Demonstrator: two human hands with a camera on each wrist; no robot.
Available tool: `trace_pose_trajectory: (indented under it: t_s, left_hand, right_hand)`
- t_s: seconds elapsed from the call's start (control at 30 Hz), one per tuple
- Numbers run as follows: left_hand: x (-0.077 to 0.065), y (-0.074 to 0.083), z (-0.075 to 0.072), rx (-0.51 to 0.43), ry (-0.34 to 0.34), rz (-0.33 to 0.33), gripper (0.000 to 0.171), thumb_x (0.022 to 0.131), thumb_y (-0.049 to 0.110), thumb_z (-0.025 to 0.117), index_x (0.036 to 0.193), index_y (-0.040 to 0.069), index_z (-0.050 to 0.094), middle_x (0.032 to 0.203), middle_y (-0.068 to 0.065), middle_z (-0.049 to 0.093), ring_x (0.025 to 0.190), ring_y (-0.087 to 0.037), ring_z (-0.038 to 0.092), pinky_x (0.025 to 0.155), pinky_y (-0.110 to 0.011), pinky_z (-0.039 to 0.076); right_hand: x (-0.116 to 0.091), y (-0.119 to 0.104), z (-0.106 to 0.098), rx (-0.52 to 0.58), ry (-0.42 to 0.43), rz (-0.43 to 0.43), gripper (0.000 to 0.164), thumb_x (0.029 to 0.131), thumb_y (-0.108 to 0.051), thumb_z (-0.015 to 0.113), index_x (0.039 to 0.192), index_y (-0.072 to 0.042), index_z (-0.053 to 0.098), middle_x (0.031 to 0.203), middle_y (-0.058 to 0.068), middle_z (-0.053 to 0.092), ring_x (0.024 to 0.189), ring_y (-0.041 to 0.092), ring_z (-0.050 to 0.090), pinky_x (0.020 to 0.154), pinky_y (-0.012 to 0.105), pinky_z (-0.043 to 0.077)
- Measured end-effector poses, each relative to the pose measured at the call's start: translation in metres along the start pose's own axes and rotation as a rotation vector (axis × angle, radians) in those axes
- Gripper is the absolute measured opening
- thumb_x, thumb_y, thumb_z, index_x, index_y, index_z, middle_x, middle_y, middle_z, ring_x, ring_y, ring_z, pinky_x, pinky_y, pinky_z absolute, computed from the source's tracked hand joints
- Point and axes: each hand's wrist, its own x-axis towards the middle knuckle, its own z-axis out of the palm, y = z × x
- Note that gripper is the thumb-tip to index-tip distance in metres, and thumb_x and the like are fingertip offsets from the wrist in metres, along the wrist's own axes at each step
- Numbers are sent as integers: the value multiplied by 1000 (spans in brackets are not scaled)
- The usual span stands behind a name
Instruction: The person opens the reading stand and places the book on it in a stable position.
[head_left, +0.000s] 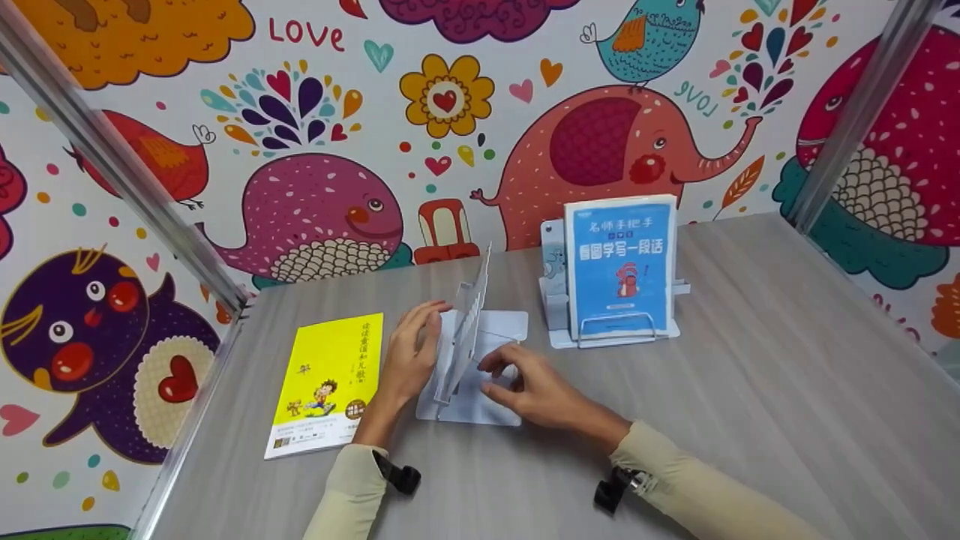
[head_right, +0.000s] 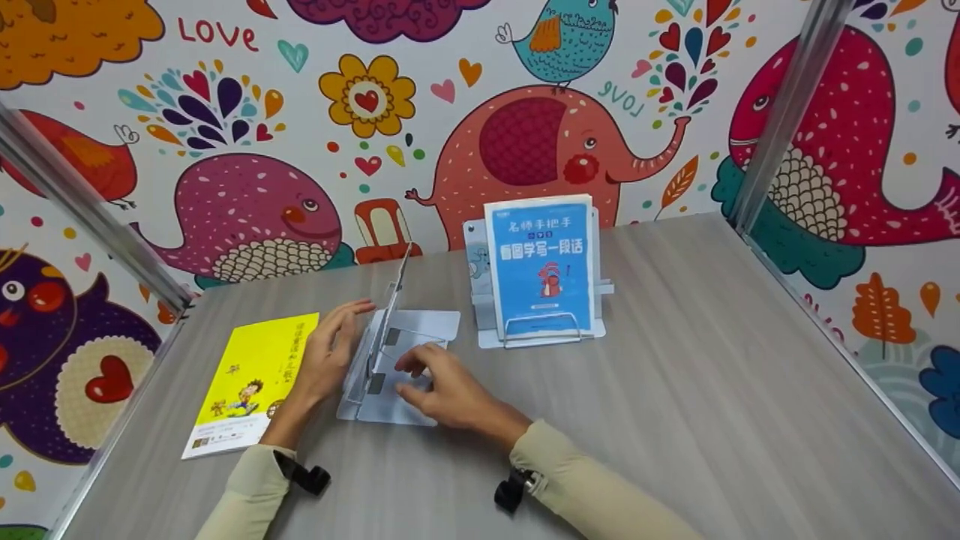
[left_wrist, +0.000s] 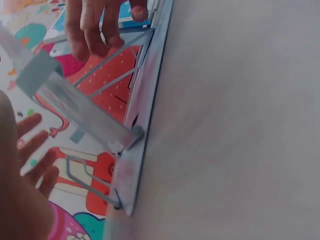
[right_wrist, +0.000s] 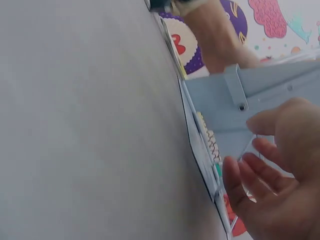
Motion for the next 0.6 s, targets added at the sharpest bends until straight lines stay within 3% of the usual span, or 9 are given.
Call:
trace_pose_trajectory:
  t_s: [0.13,0.27,0.5,0.6]
  left_hand:
    - [6,-14,0,-39,-46,-107,50,116,45,44,149,14,65,156,-6,63,146,-27,57,129,-53,39]
    - [7,-20,-1,-71,-135,-178,54,117,47,41,152,12,62,155,-10,64,142,-30,60,127,-54,40]
    - [5,-19,3,-70,-177,-184,54,116,47,45,154,12,59,155,-11,64,139,-32,62,125,-56,43]
    - [4,-19,5,-37,-185,-183,54,115,48,49,155,13,58,157,-11,62,143,-33,60,126,-57,41]
  right_hand:
    - [0,-7,9,-13,-20,-41,28,101,-27,78,124,-12,70,119,10,73,105,25,68,84,29,62]
    - [3,-15,18,-27,-62,-46,23,102,-30,77,119,-14,73,109,2,75,94,13,68,79,25,61]
    - [10,-22,25,-65,-48,-56,16,104,-25,74,116,-16,79,97,-5,77,82,4,67,73,23,59]
    - [10,-23,25,-84,-54,-55,18,103,-30,76,115,-17,80,96,-7,77,82,2,66,74,25,61]
